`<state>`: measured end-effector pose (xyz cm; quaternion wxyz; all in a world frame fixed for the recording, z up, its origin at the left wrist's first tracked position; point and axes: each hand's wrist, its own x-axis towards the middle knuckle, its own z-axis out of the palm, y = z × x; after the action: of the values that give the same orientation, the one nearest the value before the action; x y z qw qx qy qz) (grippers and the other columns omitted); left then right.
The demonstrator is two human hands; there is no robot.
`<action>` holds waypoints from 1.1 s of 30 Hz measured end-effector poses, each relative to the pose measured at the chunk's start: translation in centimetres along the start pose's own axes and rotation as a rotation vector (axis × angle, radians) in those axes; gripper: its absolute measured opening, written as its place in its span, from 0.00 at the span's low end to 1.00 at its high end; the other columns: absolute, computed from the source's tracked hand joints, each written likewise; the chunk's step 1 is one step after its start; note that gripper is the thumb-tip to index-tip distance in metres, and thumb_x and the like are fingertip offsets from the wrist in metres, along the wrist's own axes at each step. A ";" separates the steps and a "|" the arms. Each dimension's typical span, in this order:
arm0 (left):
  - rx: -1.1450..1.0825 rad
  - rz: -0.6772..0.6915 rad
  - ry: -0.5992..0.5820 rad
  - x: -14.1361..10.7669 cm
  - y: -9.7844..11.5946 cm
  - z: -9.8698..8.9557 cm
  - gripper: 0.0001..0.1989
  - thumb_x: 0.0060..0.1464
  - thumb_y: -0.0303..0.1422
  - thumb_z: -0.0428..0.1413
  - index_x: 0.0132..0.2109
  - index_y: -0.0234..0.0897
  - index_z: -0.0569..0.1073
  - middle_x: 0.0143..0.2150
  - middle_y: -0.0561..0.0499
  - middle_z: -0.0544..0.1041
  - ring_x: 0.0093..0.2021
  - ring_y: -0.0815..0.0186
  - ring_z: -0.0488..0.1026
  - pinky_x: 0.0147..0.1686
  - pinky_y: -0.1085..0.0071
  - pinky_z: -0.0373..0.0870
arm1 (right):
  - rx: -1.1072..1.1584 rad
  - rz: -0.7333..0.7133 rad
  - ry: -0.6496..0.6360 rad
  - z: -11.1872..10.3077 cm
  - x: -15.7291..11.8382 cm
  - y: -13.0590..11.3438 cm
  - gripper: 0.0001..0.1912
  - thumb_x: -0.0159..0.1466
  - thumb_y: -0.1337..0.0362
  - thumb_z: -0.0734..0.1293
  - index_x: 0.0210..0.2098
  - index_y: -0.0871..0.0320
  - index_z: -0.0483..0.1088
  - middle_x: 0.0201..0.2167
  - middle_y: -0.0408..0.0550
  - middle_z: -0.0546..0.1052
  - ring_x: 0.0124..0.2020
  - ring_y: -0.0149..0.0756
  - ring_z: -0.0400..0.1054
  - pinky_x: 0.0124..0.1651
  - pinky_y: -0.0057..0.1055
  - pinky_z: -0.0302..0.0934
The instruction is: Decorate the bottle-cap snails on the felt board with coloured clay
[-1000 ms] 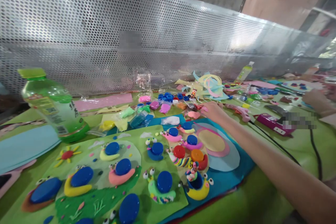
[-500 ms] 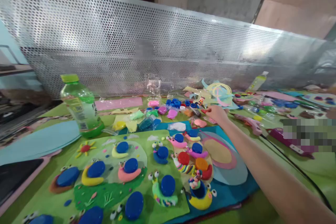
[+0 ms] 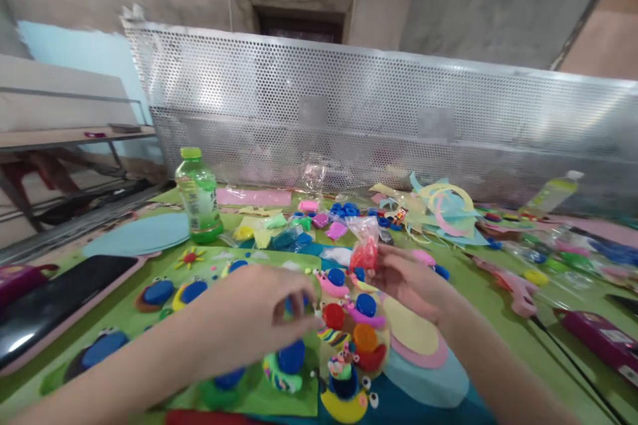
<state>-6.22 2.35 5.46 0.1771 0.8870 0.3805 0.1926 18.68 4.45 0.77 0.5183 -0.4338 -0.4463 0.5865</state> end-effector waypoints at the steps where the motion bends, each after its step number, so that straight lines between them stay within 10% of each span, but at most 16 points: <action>1: -0.039 -0.058 0.009 0.3 -0.1 0.7 0.10 0.55 0.41 0.53 0.41 0.42 0.72 0.31 0.56 0.75 0.25 0.71 0.70 0.22 0.77 0.64 | 0.090 0.058 -0.059 0.5 -0.6 0.1 0.14 0.44 0.65 0.71 0.30 0.62 0.68 0.26 0.47 0.73 0.25 0.31 0.68 0.34 0.28 0.65; 5: -0.251 -0.137 0.188 0.9 -0.5 3.3 0.15 0.53 0.38 0.53 0.47 0.39 0.68 0.34 0.53 0.75 0.24 0.72 0.70 0.22 0.78 0.65 | 0.258 0.137 -0.217 1.8 -2.5 0.0 0.11 0.47 0.67 0.73 0.29 0.62 0.70 0.27 0.45 0.73 0.26 0.27 0.67 0.33 0.21 0.63; 11: -0.439 0.135 0.332 -0.9 -0.6 5.0 0.12 0.52 0.31 0.57 0.45 0.43 0.68 0.25 0.58 0.71 0.22 0.75 0.68 0.18 0.83 0.60 | 0.061 0.132 -0.338 3.0 -4.2 0.7 0.07 0.55 0.66 0.69 0.33 0.61 0.70 0.32 0.46 0.73 0.34 0.30 0.68 0.39 0.22 0.62; 33: -0.489 0.131 0.380 -0.7 -1.0 5.0 0.04 0.50 0.24 0.56 0.31 0.36 0.74 0.26 0.54 0.73 0.19 0.76 0.69 0.16 0.84 0.64 | -0.525 -0.005 -0.300 1.9 -4.3 0.8 0.10 0.62 0.55 0.64 0.40 0.50 0.72 0.37 0.44 0.74 0.37 0.33 0.69 0.38 0.21 0.66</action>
<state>-4.85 1.65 0.56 0.2981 0.7889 0.2914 0.4516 17.07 0.03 0.63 0.3184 -0.4604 -0.6552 0.5073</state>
